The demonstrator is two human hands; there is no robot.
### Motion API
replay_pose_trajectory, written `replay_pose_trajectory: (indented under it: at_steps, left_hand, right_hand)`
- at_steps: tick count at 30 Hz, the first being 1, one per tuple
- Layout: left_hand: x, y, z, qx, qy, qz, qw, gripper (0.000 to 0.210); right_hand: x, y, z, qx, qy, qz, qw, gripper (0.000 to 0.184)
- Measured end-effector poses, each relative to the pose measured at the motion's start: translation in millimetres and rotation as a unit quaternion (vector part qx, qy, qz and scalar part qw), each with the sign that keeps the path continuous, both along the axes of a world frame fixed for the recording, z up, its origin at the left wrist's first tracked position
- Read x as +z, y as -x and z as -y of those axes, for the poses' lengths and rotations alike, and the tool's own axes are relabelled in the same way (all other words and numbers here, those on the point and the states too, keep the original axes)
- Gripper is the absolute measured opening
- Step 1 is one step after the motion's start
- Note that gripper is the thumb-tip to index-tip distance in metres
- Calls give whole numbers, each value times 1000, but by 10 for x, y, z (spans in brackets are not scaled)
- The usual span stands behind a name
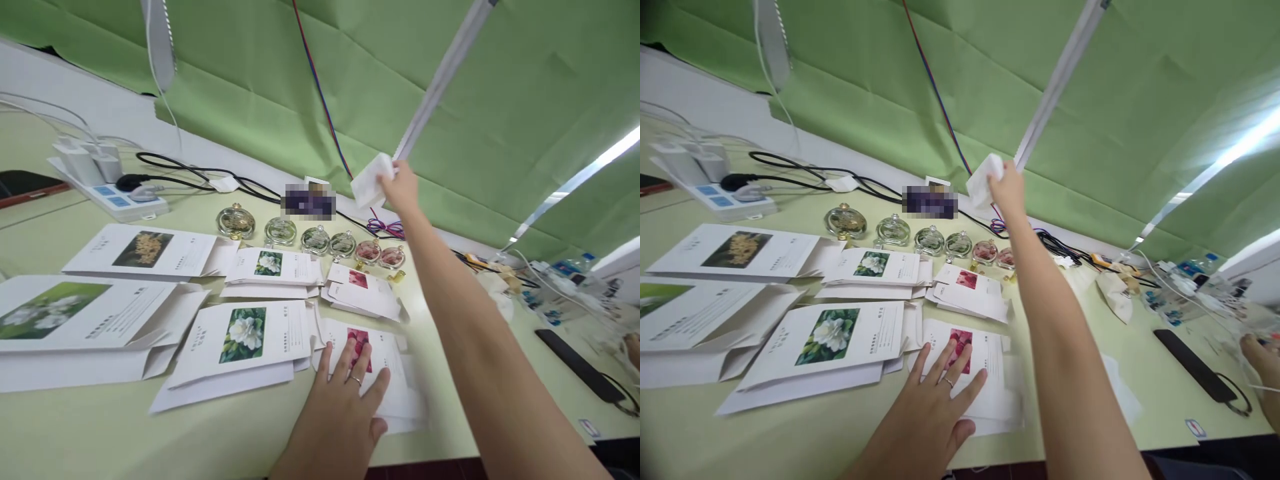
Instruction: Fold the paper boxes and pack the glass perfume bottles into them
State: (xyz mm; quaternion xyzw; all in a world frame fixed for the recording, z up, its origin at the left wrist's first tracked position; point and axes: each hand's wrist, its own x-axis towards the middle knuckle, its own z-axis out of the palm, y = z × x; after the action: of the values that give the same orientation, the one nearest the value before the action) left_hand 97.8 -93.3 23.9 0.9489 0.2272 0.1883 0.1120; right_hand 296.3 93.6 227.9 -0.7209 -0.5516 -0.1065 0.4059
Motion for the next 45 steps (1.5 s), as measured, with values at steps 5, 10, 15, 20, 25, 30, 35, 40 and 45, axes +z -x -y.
replay_pose_trajectory:
  at_steps: [5,10,15,20,25,30,35,40,45]
  left_hand:
    - [-79,-32,-15,26,-69,43,996,46]
    - [-148,-34,-51,44,-149,102,982,37]
    - [15,6,-18,24,-207,145,967,37]
    - [416,-194,114,-20,-125,242,962,30]
    - [575,-706,232,-73,42,280,956,27]
    - [491,-985,241,-55,140,296,943,20]
    - [466,-1012,208,-69,202,285,934,27]
    - [581,-1072,249,-67,230,200,950,53]
    - [812,-1090,207,-49,248,147,956,39]
  right_hand:
    - [-10,-606,1300,22,-182,-39,982,45]
    - [-1124,-597,2550,-17,-321,-171,931,48]
    - [-1885,-480,2948,12,-280,-301,912,63]
    - [-2017,-439,2924,30,-322,-331,887,60]
    - [-2052,-354,2901,43,-342,-318,883,55]
    - [-2038,-314,2873,34,-342,-307,888,50]
    - [-2061,-318,2871,12,-326,-293,899,48]
    - [-2048,-340,2908,9,-246,-278,928,61]
    - [-1816,-427,2966,56,-179,-226,956,23]
